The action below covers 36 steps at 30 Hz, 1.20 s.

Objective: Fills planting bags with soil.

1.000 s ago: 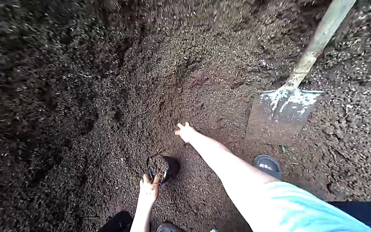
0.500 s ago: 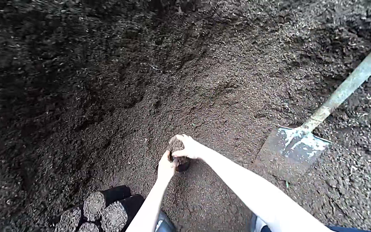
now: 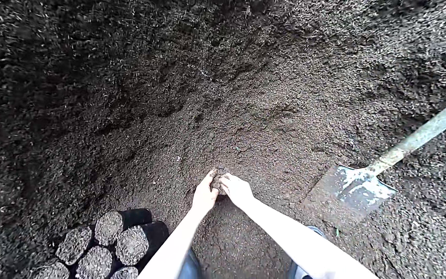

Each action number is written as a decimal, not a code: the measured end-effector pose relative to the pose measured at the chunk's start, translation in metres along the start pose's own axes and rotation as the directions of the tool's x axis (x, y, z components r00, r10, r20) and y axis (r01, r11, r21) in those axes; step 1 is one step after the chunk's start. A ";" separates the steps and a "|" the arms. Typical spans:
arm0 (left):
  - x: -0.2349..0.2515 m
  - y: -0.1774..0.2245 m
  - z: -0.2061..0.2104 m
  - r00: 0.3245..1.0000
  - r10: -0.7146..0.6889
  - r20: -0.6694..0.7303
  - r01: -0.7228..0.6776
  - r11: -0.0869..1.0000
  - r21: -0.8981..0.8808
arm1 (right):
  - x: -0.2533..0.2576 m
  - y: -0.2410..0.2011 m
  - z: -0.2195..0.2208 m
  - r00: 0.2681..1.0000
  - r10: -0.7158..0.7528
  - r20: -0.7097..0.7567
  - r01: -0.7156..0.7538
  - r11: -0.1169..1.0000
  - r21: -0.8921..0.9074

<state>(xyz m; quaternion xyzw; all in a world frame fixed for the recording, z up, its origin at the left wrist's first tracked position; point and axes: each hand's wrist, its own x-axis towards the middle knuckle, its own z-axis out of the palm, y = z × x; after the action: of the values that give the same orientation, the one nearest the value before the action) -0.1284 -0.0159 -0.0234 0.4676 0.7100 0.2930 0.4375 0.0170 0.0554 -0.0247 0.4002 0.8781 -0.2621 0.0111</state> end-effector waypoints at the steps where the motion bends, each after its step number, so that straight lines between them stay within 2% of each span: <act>1: 0.000 0.001 -0.003 1.000 0.002 0.019 -0.003 1.000 0.031 | 0.003 -0.004 -0.004 0.997 0.013 0.070 -0.012 1.000 -0.017; 3: -0.001 0.003 -0.009 0.998 0.022 0.052 -0.025 0.998 0.052 | 0.011 0.001 -0.017 0.986 0.013 0.166 -0.021 0.999 0.050; 5: 0.000 0.004 -0.019 1.000 0.026 -0.005 -0.026 0.998 0.055 | 0.014 0.018 -0.029 0.995 0.019 0.102 -0.046 0.961 0.271; 7: 0.009 0.004 -0.027 0.996 -0.080 -0.032 0.083 0.991 0.109 | 0.012 0.035 -0.035 0.982 0.184 0.045 -0.187 0.898 0.399; 9: 0.022 -0.002 -0.029 0.964 -0.253 0.084 0.245 0.965 0.098 | 0.007 0.045 -0.027 0.910 0.336 0.242 -0.407 0.830 0.382; 11: 0.030 -0.006 -0.030 0.915 -0.344 0.211 0.334 0.939 0.082 | 0.007 0.040 -0.014 0.837 0.332 0.436 -0.495 0.800 0.341; 13: 0.036 -0.010 -0.030 0.902 -0.350 0.254 0.326 0.936 0.131 | 0.015 0.026 -0.018 0.840 0.310 0.445 -0.448 0.859 0.248; 15: 0.037 -0.009 -0.024 0.903 -0.358 0.235 0.315 0.927 0.204 | 0.017 0.005 -0.030 0.854 0.320 0.410 -0.354 0.935 0.010; 17: 0.037 -0.006 -0.018 0.907 -0.384 0.170 0.325 0.898 0.296 | 0.013 -0.013 -0.037 0.897 0.302 0.324 -0.257 0.950 -0.176; 19: 0.031 -0.002 -0.014 0.913 -0.394 0.105 0.342 0.880 0.331 | 0.005 -0.015 -0.040 0.954 0.243 0.176 -0.203 0.954 -0.219; 21: 0.024 0.001 -0.014 0.925 -0.368 0.090 0.330 0.899 0.289 | 0.000 -0.009 -0.042 0.988 0.150 0.040 -0.143 0.978 -0.150; 22: 0.022 0.001 -0.014 0.929 -0.358 0.097 0.322 0.908 0.267 | -0.002 -0.004 -0.040 0.993 0.099 0.063 -0.092 0.990 -0.106; 24: 0.018 0.002 -0.013 0.935 -0.336 0.109 0.302 0.921 0.246 | -0.011 -0.006 -0.024 0.975 0.040 0.220 -0.019 0.995 -0.098; 28: 0.016 0.009 -0.009 0.943 -0.326 0.067 0.295 0.912 0.284 | -0.014 -0.025 -0.012 0.928 0.075 0.365 0.004 0.978 -0.211; 30: 0.015 0.007 -0.016 0.948 -0.300 0.108 0.260 0.923 0.284 | -0.009 -0.010 -0.021 0.908 0.022 0.418 0.013 0.997 -0.081; 31: 0.018 0.005 -0.024 0.949 -0.279 0.148 0.235 0.936 0.261 | -0.005 0.005 -0.029 0.915 -0.018 0.403 -0.022 0.995 0.095; 32: 0.021 0.004 -0.033 0.950 -0.249 0.188 0.209 0.955 0.209 | -0.004 0.018 -0.033 0.949 -0.015 0.314 -0.083 0.952 0.295; 33: 0.026 0.003 -0.042 0.953 -0.210 0.220 0.185 0.974 0.127 | -0.005 0.027 -0.034 0.978 0.071 0.197 -0.157 0.873 0.462; 34: 0.032 0.003 -0.049 0.957 -0.174 0.233 0.166 0.985 0.055 | -0.005 0.032 -0.035 0.971 0.204 0.125 -0.238 0.789 0.567; 35: 0.041 0.001 -0.052 0.963 -0.143 0.229 0.144 0.990 0.015 | -0.005 0.034 -0.034 0.935 0.328 0.136 -0.339 0.714 0.612; 36: 0.051 -0.003 -0.051 0.969 -0.110 0.220 0.109 0.994 0.015 | -0.005 0.031 -0.031 0.888 0.409 0.210 -0.444 0.641 0.626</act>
<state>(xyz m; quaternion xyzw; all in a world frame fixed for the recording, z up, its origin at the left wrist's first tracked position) -0.1846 0.0293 -0.0208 0.4580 0.6821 0.2136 0.5285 0.0480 0.0834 -0.0114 0.5666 0.6085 -0.5535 -0.0477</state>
